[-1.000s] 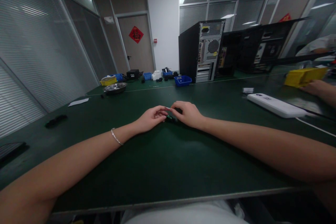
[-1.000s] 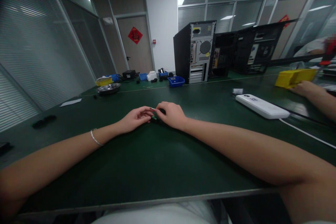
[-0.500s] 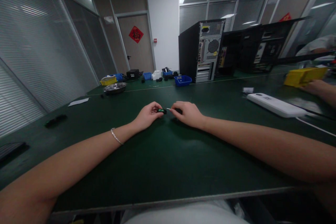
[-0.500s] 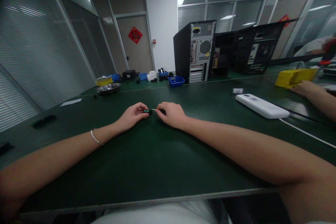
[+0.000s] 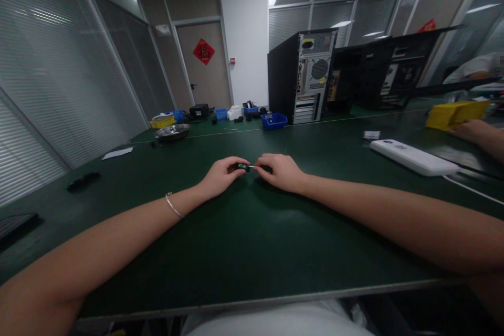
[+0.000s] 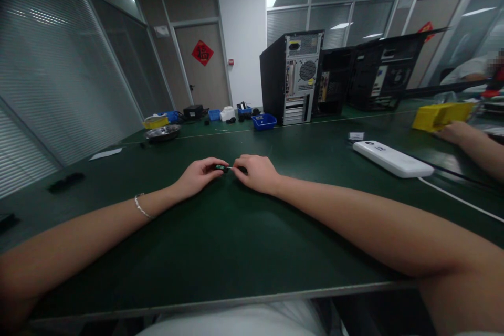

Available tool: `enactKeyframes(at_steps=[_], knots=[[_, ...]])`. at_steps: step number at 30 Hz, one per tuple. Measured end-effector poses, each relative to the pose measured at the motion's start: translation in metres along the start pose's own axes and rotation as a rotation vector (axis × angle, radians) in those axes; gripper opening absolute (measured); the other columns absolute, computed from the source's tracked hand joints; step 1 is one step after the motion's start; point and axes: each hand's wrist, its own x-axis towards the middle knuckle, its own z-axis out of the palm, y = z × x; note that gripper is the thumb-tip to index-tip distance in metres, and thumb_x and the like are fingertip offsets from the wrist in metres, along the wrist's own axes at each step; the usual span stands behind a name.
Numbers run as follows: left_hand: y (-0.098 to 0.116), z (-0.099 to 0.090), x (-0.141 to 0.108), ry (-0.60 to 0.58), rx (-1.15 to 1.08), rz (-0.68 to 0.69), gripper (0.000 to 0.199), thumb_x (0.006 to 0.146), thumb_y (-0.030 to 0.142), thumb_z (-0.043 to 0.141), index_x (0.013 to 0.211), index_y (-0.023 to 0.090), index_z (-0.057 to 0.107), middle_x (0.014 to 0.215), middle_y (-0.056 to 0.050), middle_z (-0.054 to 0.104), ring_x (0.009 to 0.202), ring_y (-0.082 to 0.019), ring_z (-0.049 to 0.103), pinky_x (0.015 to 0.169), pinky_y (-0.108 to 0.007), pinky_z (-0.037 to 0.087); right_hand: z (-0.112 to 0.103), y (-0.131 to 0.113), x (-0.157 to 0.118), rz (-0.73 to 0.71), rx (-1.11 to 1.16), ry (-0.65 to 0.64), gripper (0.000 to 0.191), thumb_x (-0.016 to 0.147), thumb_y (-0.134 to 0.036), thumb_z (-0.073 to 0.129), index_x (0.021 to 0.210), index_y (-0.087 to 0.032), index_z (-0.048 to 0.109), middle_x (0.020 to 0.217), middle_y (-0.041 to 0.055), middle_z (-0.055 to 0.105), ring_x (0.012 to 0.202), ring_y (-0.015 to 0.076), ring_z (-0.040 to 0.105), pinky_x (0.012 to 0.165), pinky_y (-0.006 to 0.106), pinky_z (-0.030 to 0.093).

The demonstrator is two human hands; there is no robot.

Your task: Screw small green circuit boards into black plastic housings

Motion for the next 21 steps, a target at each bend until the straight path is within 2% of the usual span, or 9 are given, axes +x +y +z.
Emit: enactKeyframes(at_steps=[6, 12, 21], knots=[[0.0018, -0.0015, -0.0013, 0.012, 0.059, 0.031, 0.027, 0.081, 0.028, 0.059, 0.106, 0.018, 0.065, 0.098, -0.005, 0.067, 0.080, -0.017, 0.059, 0.072, -0.028, 0.047, -0.0007, -0.0007, -0.0005, -0.021, 0.055, -0.015, 0.023, 0.090, -0.032, 0.046, 0.094, -0.020, 0.065, 0.087, 0.0033, 0.065, 0.078, 0.0162, 0.058, 0.063, 0.024, 0.035], [-0.0041, -0.0006, -0.0003, -0.001, -0.014, 0.005, 0.030, 0.082, 0.035, 0.058, 0.104, 0.017, 0.066, 0.093, -0.005, 0.069, 0.077, -0.017, 0.061, 0.069, -0.027, 0.047, 0.0013, 0.0009, 0.0002, -0.050, 0.142, -0.027, 0.022, 0.090, -0.031, 0.047, 0.092, -0.019, 0.065, 0.085, 0.0031, 0.066, 0.076, 0.0157, 0.058, 0.065, 0.024, 0.037], [-0.0064, -0.0009, -0.0007, 0.028, -0.098, 0.021, 0.030, 0.079, 0.034, 0.062, 0.104, 0.017, 0.067, 0.097, -0.006, 0.069, 0.084, -0.019, 0.062, 0.075, -0.029, 0.049, 0.0000, 0.0027, 0.0023, 0.016, 0.288, -0.071, 0.023, 0.090, -0.035, 0.047, 0.090, -0.021, 0.065, 0.087, 0.0021, 0.066, 0.077, 0.0158, 0.057, 0.064, 0.024, 0.037]])
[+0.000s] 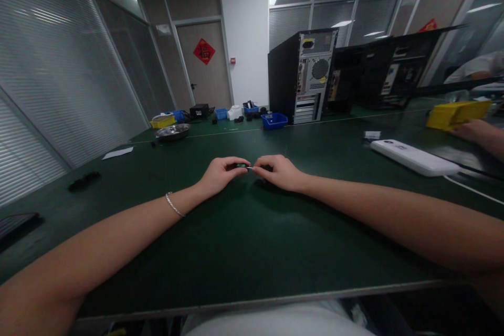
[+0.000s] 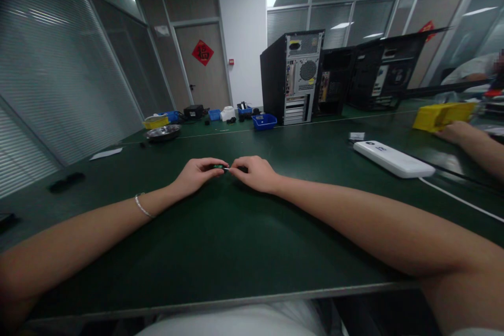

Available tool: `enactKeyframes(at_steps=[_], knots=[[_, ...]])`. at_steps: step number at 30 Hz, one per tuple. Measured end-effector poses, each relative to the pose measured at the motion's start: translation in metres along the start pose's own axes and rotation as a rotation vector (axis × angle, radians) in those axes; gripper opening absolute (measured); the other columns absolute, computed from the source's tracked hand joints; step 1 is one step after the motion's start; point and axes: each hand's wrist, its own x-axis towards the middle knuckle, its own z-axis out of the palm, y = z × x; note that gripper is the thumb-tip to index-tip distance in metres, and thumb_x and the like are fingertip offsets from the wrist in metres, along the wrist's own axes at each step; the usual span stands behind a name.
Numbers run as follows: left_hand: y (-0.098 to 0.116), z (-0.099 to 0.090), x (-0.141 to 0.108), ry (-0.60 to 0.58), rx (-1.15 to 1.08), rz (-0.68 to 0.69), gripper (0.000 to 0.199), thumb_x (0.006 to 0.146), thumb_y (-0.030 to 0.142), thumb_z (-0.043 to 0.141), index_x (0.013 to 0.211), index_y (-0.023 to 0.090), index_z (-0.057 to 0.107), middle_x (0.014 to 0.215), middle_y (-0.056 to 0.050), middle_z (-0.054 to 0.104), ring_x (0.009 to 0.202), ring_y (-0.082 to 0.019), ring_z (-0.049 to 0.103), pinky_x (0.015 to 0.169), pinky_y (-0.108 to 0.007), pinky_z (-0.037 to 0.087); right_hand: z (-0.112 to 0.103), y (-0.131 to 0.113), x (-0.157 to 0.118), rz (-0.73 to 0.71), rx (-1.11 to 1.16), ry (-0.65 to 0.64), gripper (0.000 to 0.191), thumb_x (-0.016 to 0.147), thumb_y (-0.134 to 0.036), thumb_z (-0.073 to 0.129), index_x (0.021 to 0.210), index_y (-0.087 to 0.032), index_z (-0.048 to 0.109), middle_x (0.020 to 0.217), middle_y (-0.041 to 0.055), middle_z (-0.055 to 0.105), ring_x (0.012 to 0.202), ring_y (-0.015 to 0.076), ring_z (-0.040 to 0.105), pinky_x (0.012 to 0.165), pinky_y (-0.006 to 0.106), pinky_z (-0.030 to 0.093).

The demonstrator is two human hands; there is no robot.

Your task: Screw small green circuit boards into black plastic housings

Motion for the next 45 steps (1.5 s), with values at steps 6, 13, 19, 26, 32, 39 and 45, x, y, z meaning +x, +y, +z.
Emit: enactKeyframes(at_steps=[6, 13, 19, 26, 32, 39, 45], knots=[[0.000, 0.001, 0.002, 0.012, -0.101, -0.071, 0.030, 0.077, 0.030, 0.064, 0.103, 0.015, 0.068, 0.098, -0.008, 0.070, 0.085, -0.019, 0.063, 0.077, -0.031, 0.050, 0.001, -0.003, 0.000, 0.036, 0.032, 0.000, 0.025, 0.090, -0.036, 0.046, 0.090, -0.021, 0.066, 0.085, 0.0012, 0.065, 0.076, 0.0152, 0.056, 0.063, 0.024, 0.037], [0.002, 0.000, 0.000, 0.035, -0.003, -0.032, 0.029, 0.079, 0.032, 0.062, 0.103, 0.017, 0.068, 0.098, -0.007, 0.070, 0.086, -0.020, 0.063, 0.076, -0.031, 0.050, 0.002, -0.012, -0.002, 0.070, -0.011, 0.031, 0.026, 0.091, -0.034, 0.044, 0.091, -0.020, 0.066, 0.088, 0.0023, 0.066, 0.076, 0.0151, 0.056, 0.060, 0.023, 0.036], [0.001, 0.000, -0.001, 0.034, 0.021, -0.007, 0.030, 0.079, 0.034, 0.062, 0.104, 0.017, 0.068, 0.098, -0.007, 0.070, 0.085, -0.020, 0.063, 0.076, -0.030, 0.049, 0.003, -0.010, -0.002, 0.053, -0.053, 0.051, 0.025, 0.090, -0.034, 0.046, 0.090, -0.020, 0.066, 0.086, 0.0020, 0.066, 0.074, 0.0145, 0.056, 0.059, 0.023, 0.035], [0.002, -0.001, -0.001, -0.061, -0.030, -0.052, 0.034, 0.079, 0.035, 0.062, 0.105, 0.014, 0.067, 0.088, -0.007, 0.070, 0.072, -0.017, 0.062, 0.069, -0.029, 0.050, 0.001, -0.007, 0.000, 0.005, -0.060, -0.007, 0.024, 0.090, -0.034, 0.046, 0.094, -0.021, 0.066, 0.089, 0.0019, 0.067, 0.079, 0.0157, 0.059, 0.064, 0.023, 0.037], [0.000, 0.001, -0.002, 0.003, 0.109, -0.026, 0.033, 0.079, 0.039, 0.061, 0.103, 0.018, 0.068, 0.092, -0.006, 0.071, 0.079, -0.020, 0.063, 0.072, -0.030, 0.049, 0.001, -0.015, -0.002, 0.026, -0.218, 0.002, 0.025, 0.090, -0.034, 0.045, 0.097, -0.022, 0.066, 0.091, 0.0038, 0.067, 0.079, 0.0170, 0.059, 0.062, 0.024, 0.037], [-0.003, 0.002, 0.000, -0.057, -0.037, -0.104, 0.036, 0.077, 0.037, 0.063, 0.106, 0.015, 0.066, 0.086, -0.006, 0.070, 0.071, -0.017, 0.063, 0.070, -0.030, 0.051, -0.002, -0.012, -0.001, 0.034, -0.162, -0.036, 0.026, 0.091, -0.035, 0.044, 0.096, -0.022, 0.066, 0.090, 0.0025, 0.068, 0.078, 0.0168, 0.059, 0.061, 0.024, 0.036], [-0.001, 0.003, -0.001, -0.022, 0.047, -0.072, 0.035, 0.078, 0.038, 0.062, 0.105, 0.016, 0.067, 0.086, -0.006, 0.071, 0.073, -0.018, 0.063, 0.070, -0.029, 0.049, -0.002, -0.013, 0.000, 0.021, -0.225, -0.033, 0.025, 0.091, -0.034, 0.044, 0.096, -0.022, 0.065, 0.089, 0.0033, 0.068, 0.077, 0.0171, 0.059, 0.058, 0.024, 0.035]])
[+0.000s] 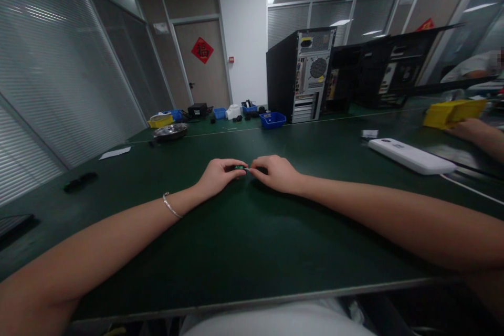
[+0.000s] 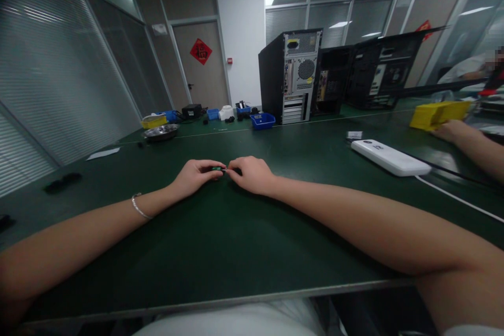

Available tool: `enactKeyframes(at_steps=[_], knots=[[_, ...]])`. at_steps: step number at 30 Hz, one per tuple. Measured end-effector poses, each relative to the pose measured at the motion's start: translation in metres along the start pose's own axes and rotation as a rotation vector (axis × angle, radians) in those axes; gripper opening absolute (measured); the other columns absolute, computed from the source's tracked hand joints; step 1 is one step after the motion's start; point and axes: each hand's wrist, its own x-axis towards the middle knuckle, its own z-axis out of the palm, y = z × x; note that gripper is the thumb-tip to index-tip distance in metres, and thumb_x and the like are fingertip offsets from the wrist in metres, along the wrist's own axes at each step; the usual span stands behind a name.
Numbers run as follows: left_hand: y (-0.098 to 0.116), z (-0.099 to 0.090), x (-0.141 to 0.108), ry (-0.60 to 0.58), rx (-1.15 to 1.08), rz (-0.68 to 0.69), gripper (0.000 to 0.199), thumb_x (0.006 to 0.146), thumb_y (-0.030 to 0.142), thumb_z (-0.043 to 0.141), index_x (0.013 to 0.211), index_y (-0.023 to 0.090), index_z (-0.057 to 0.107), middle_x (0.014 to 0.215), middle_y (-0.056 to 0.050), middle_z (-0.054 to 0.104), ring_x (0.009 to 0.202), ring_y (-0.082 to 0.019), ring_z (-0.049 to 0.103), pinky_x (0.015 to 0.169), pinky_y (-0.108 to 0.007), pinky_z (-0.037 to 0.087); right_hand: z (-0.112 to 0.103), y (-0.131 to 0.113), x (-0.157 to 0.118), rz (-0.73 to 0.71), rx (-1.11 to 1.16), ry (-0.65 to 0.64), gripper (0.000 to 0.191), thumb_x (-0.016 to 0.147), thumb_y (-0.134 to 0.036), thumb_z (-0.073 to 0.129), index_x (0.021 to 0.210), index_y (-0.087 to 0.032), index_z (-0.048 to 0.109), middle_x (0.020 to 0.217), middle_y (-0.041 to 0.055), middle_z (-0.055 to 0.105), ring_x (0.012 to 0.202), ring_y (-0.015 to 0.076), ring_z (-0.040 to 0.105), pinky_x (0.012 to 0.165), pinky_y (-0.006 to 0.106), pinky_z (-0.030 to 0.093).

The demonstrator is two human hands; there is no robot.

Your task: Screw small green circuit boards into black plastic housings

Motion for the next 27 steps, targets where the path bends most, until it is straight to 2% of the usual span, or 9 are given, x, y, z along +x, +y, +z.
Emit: enactKeyframes(at_steps=[4, 7, 15, 21, 23, 27], knots=[[0.003, 0.001, -0.002, 0.032, 0.169, 0.036, 0.029, 0.078, 0.036, 0.062, 0.100, 0.019, 0.070, 0.087, -0.005, 0.072, 0.076, -0.021, 0.064, 0.073, -0.031, 0.048, 0.000, -0.008, -0.001, -0.040, -0.227, 0.014, 0.026, 0.092, -0.034, 0.042, 0.092, -0.021, 0.065, 0.086, 0.0063, 0.065, 0.072, 0.0180, 0.058, 0.054, 0.026, 0.031], [0.005, 0.002, -0.001, 0.041, 0.198, 0.041, 0.027, 0.078, 0.035, 0.062, 0.099, 0.020, 0.071, 0.088, -0.004, 0.073, 0.079, -0.022, 0.065, 0.074, -0.031, 0.049, 0.000, -0.009, -0.001, -0.047, -0.280, 0.008, 0.026, 0.092, -0.034, 0.041, 0.092, -0.021, 0.064, 0.086, 0.0066, 0.065, 0.070, 0.0179, 0.058, 0.052, 0.027, 0.029], [0.003, 0.000, 0.003, -0.078, -0.025, -0.050, 0.033, 0.079, 0.035, 0.061, 0.105, 0.016, 0.066, 0.090, -0.006, 0.070, 0.070, -0.017, 0.062, 0.069, -0.029, 0.050, -0.003, 0.003, 0.004, 0.010, 0.017, -0.073, 0.024, 0.091, -0.034, 0.044, 0.094, -0.024, 0.065, 0.087, 0.0016, 0.069, 0.075, 0.0166, 0.060, 0.056, 0.023, 0.035], [-0.001, -0.004, 0.005, -0.089, -0.051, -0.030, 0.031, 0.083, 0.035, 0.053, 0.105, 0.016, 0.064, 0.088, -0.005, 0.065, 0.075, -0.017, 0.058, 0.069, -0.029, 0.047, -0.004, 0.014, 0.001, 0.005, 0.052, -0.018, 0.025, 0.090, -0.035, 0.045, 0.093, -0.023, 0.066, 0.087, 0.0025, 0.069, 0.075, 0.0169, 0.060, 0.059, 0.024, 0.037], [0.000, -0.007, 0.004, -0.142, -0.053, -0.024, 0.027, 0.085, 0.032, 0.051, 0.103, 0.017, 0.064, 0.090, -0.005, 0.064, 0.079, -0.017, 0.057, 0.070, -0.029, 0.046, -0.002, 0.020, 0.001, 0.030, 0.068, 0.017, 0.026, 0.090, -0.036, 0.045, 0.091, -0.022, 0.066, 0.086, 0.0028, 0.069, 0.074, 0.0165, 0.059, 0.060, 0.024, 0.037], [0.011, -0.008, 0.001, -0.330, -0.045, 0.045, 0.023, 0.085, 0.022, 0.046, 0.094, 0.017, 0.067, 0.095, -0.005, 0.062, 0.089, -0.019, 0.057, 0.081, -0.030, 0.044, 0.001, 0.027, 0.002, 0.075, 0.099, 0.052, 0.028, 0.090, -0.038, 0.044, 0.089, -0.020, 0.066, 0.083, 0.0031, 0.068, 0.072, 0.0155, 0.058, 0.060, 0.023, 0.036]])
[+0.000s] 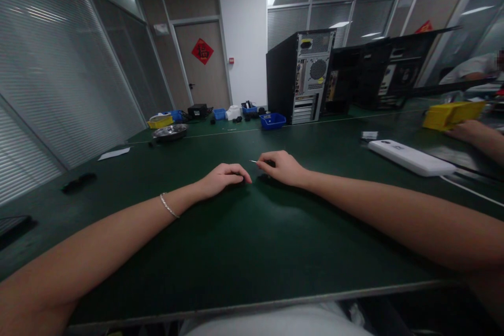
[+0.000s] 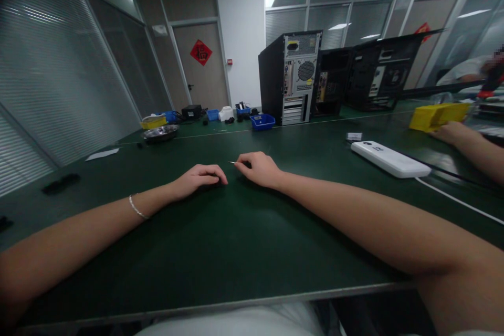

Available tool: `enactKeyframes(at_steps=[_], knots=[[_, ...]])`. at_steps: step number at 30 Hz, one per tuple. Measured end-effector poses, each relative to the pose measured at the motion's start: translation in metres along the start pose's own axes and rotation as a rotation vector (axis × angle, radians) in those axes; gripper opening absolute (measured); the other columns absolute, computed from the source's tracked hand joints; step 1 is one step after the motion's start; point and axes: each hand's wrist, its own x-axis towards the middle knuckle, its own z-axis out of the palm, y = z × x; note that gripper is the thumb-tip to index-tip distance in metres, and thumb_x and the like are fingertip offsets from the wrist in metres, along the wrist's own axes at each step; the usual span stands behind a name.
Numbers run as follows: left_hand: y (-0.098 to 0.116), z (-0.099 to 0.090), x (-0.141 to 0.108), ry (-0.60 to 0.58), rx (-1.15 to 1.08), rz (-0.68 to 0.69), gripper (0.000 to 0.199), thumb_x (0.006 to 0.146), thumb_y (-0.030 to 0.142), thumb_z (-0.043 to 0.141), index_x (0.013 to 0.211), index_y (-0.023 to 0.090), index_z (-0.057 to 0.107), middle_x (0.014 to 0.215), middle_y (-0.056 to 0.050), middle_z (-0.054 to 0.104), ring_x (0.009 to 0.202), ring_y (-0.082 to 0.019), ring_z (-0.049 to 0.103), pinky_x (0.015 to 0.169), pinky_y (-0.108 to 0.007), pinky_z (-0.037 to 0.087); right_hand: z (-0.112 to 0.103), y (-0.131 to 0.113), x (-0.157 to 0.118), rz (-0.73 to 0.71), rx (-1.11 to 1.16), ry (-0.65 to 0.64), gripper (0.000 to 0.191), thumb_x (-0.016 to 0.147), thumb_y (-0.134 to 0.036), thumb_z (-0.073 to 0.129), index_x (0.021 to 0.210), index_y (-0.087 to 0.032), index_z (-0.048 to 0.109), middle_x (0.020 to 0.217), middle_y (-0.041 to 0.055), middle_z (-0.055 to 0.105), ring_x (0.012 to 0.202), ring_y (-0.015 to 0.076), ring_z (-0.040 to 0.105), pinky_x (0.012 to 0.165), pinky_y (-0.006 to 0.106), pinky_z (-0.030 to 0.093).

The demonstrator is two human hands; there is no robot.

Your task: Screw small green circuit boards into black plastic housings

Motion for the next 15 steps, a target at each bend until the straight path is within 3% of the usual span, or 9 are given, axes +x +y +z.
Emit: enactKeyframes(at_steps=[3, 9, 15], knots=[[0.012, 0.005, -0.003, -0.062, 0.093, 0.086, 0.028, 0.086, 0.016, 0.041, 0.091, 0.019, 0.068, 0.097, -0.004, 0.058, 0.094, -0.019, 0.054, 0.087, -0.029, 0.041, 0.002, 0.000, 0.000, -0.025, -0.019, 0.007, 0.028, 0.090, -0.038, 0.045, 0.088, -0.020, 0.066, 0.083, 0.0022, 0.068, 0.071, 0.0149, 0.058, 0.059, 0.023, 0.035], [0.023, 0.014, -0.007, -0.077, 0.337, 0.177, 0.027, 0.086, 0.013, 0.040, 0.100, 0.020, 0.062, 0.105, -0.005, 0.051, 0.097, -0.019, 0.050, 0.089, -0.031, 0.041, 0.003, -0.002, 0.000, -0.051, -0.066, 0.022, 0.027, 0.090, -0.037, 0.044, 0.086, -0.020, 0.065, 0.080, 0.0016, 0.067, 0.069, 0.0143, 0.057, 0.057, 0.022, 0.033], [0.021, 0.018, -0.007, 0.017, 0.365, 0.191, 0.030, 0.084, 0.019, 0.049, 0.114, 0.020, 0.048, 0.108, -0.007, 0.049, 0.090, -0.019, 0.051, 0.081, -0.033, 0.046, 0.001, -0.004, -0.002, -0.089, -0.098, 0.006, 0.024, 0.090, -0.034, 0.044, 0.085, -0.021, 0.064, 0.082, 0.0018, 0.068, 0.071, 0.0148, 0.058, 0.057, 0.022, 0.032]])
